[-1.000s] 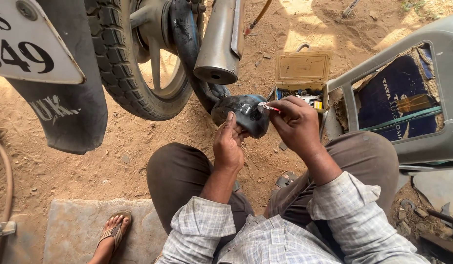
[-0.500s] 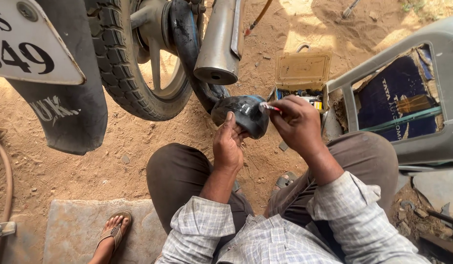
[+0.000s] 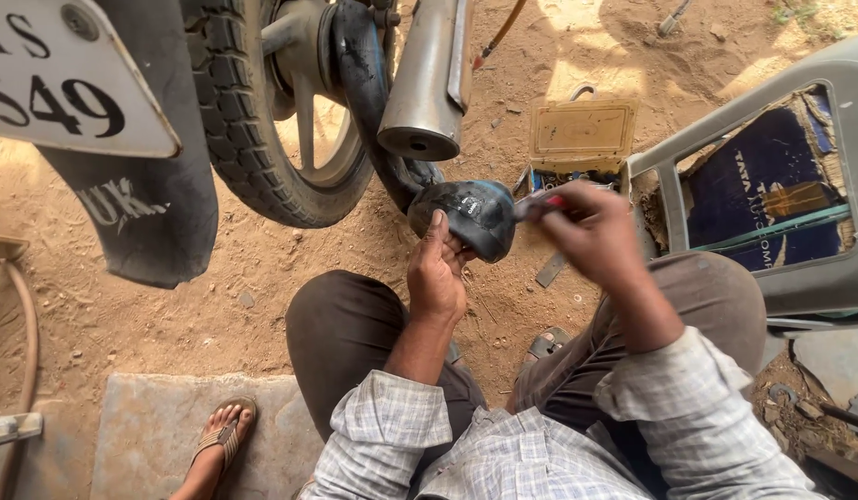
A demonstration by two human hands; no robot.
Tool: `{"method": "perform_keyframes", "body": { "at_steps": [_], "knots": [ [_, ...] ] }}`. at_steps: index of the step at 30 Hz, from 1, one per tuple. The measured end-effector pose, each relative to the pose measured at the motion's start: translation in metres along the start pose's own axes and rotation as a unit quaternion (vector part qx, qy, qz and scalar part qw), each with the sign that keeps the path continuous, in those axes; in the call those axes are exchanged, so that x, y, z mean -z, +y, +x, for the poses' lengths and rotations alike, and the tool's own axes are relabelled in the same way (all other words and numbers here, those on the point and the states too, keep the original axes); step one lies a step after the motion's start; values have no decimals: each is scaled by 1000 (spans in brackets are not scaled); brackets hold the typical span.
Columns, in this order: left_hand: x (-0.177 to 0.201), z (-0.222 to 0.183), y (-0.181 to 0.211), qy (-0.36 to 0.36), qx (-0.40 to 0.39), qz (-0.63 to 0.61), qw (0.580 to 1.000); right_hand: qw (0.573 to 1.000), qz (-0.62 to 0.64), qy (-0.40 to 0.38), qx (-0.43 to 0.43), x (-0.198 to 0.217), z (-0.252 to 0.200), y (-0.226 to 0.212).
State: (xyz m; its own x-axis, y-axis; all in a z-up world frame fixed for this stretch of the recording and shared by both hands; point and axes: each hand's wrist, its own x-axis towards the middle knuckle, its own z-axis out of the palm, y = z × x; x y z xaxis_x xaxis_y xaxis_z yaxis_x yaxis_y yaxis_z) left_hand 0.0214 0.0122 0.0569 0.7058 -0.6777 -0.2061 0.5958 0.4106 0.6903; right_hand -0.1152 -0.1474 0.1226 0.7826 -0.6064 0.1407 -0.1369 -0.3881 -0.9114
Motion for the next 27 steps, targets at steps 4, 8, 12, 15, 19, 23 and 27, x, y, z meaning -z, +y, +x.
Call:
{"method": "perform_keyframes", "body": {
  "at_steps": [4, 8, 12, 15, 19, 23, 27],
  "knots": [
    [-1, 0, 1, 13, 3, -4, 1000, 995, -17, 87, -42, 32, 4, 2],
    [1, 3, -2, 25, 6, -33, 999, 992, 58, 93, -58, 36, 6, -12],
    [1, 2, 0, 31, 1, -35, 999, 987, 129, 54, -77, 24, 4, 5],
    [0, 1, 4, 38, -4, -31, 999, 973, 191, 53, -119, 23, 6, 13],
    [-1, 5, 8, 81, 11, -12, 997, 982, 42, 21, -183, 46, 37, 29],
    [-3, 2, 9, 103, 1, 8, 995, 968, -53, 0, -247, 75, 76, 61],
    [2, 6, 4, 97, -5, -31, 995, 973, -45, 93, -208, 84, 83, 90]
  ]
}}
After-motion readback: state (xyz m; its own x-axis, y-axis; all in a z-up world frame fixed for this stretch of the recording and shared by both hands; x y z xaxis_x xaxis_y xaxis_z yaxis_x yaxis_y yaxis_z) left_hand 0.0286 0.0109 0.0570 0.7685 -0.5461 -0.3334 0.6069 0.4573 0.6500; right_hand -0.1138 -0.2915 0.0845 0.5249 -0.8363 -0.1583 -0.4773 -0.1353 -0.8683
